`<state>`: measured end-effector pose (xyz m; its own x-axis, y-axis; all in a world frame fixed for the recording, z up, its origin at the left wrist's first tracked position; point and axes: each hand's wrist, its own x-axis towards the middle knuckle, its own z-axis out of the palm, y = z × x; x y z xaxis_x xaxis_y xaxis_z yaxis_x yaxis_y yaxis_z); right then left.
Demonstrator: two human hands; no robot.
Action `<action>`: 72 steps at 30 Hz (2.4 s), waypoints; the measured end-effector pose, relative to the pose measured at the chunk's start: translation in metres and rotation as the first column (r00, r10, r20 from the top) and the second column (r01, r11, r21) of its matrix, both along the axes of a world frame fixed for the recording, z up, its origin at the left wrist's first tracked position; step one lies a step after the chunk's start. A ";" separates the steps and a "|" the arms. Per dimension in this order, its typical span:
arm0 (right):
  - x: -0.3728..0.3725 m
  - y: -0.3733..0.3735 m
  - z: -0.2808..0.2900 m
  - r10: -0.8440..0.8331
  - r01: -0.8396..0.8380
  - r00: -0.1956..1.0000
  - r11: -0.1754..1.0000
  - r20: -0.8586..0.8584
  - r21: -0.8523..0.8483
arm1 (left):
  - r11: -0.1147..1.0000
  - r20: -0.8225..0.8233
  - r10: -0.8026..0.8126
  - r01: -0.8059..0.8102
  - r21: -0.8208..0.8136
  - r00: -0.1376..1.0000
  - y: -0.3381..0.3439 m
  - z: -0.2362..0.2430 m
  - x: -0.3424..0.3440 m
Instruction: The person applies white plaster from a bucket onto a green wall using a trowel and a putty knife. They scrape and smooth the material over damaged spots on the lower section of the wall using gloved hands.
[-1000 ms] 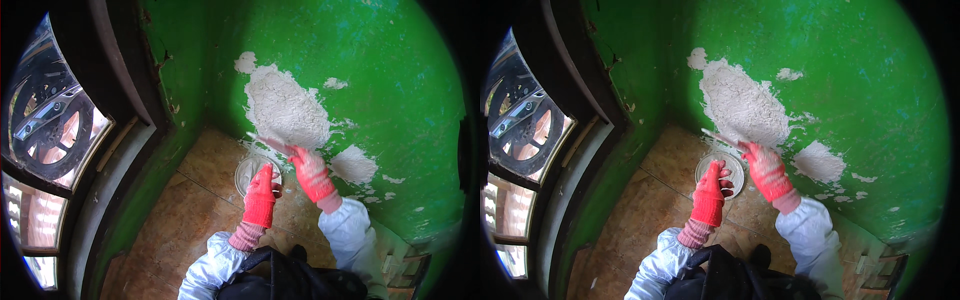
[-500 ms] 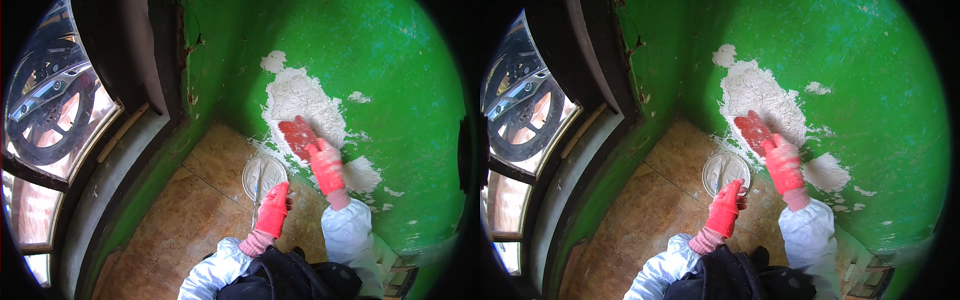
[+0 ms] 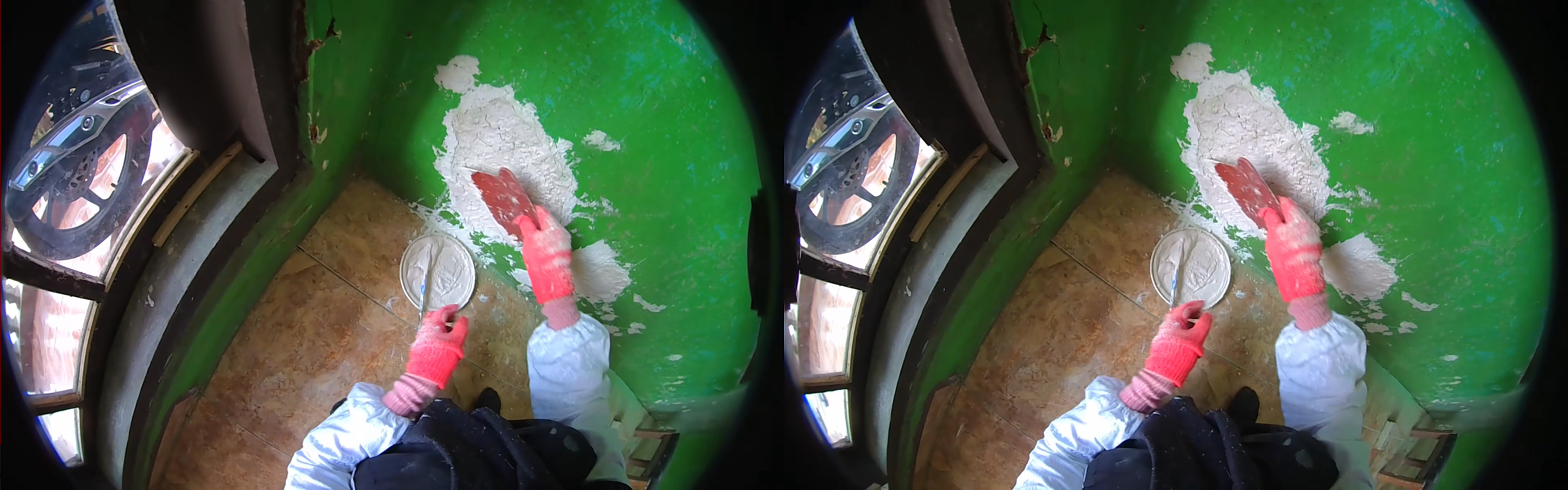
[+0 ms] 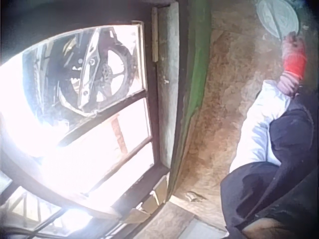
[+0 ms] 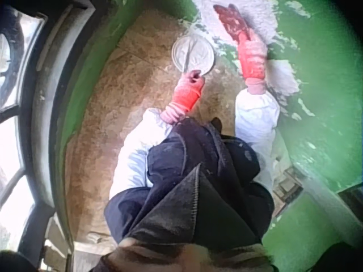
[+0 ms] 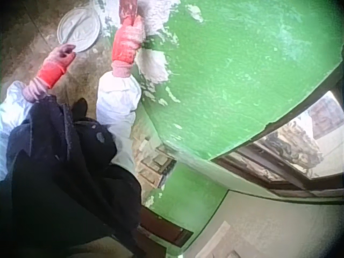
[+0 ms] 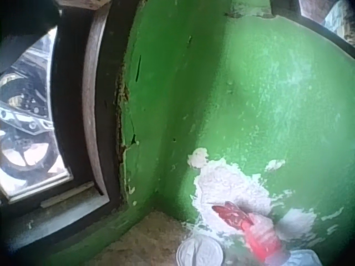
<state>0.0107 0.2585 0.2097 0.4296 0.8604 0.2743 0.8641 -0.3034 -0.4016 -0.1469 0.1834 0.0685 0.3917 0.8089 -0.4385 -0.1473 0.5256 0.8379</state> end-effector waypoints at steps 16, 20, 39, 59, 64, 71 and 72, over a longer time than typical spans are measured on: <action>0.033 -0.095 -0.095 -0.109 0.082 0.982 0.982 -0.156 -0.172 | 0.802 -0.841 -0.040 0.519 0.296 0.540 0.005 -0.032 -0.036; 0.050 -0.069 -0.119 -0.068 0.028 0.972 0.984 -0.227 -0.176 | 0.823 -0.841 -0.103 0.520 0.227 0.531 -0.001 -0.007 -0.042; 0.033 -0.111 -0.113 0.379 -0.255 0.839 0.908 0.391 -0.333 | 0.923 -0.752 -0.122 0.353 0.155 0.648 -0.013 -0.004 -0.063; 0.005 -0.136 -0.136 -0.139 0.344 0.659 0.929 -0.739 0.132 | 0.931 -0.797 -0.112 0.343 0.125 0.593 -0.022 -0.015 -0.068; 0.014 -0.147 -0.143 -0.112 0.475 0.467 0.869 -0.877 0.142 | 0.917 -0.796 -0.121 0.374 0.139 0.593 -0.023 -0.009 -0.067; 0.018 -0.134 -0.130 -0.237 0.523 0.375 0.852 -0.896 -0.007 | 0.917 -0.795 -0.147 0.382 0.114 0.589 -0.021 -0.006 -0.068; 0.020 -0.127 -0.128 -0.164 0.491 0.471 0.865 -0.867 0.103 | 0.924 -0.796 -0.149 0.369 0.099 0.587 -0.021 -0.006 -0.068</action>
<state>0.0306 0.1310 0.0817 0.8260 0.5435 -0.1495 -0.0362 -0.2136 -0.9762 -0.2151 0.1622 0.0627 0.2124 0.8436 -0.4933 0.7112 0.2127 0.6701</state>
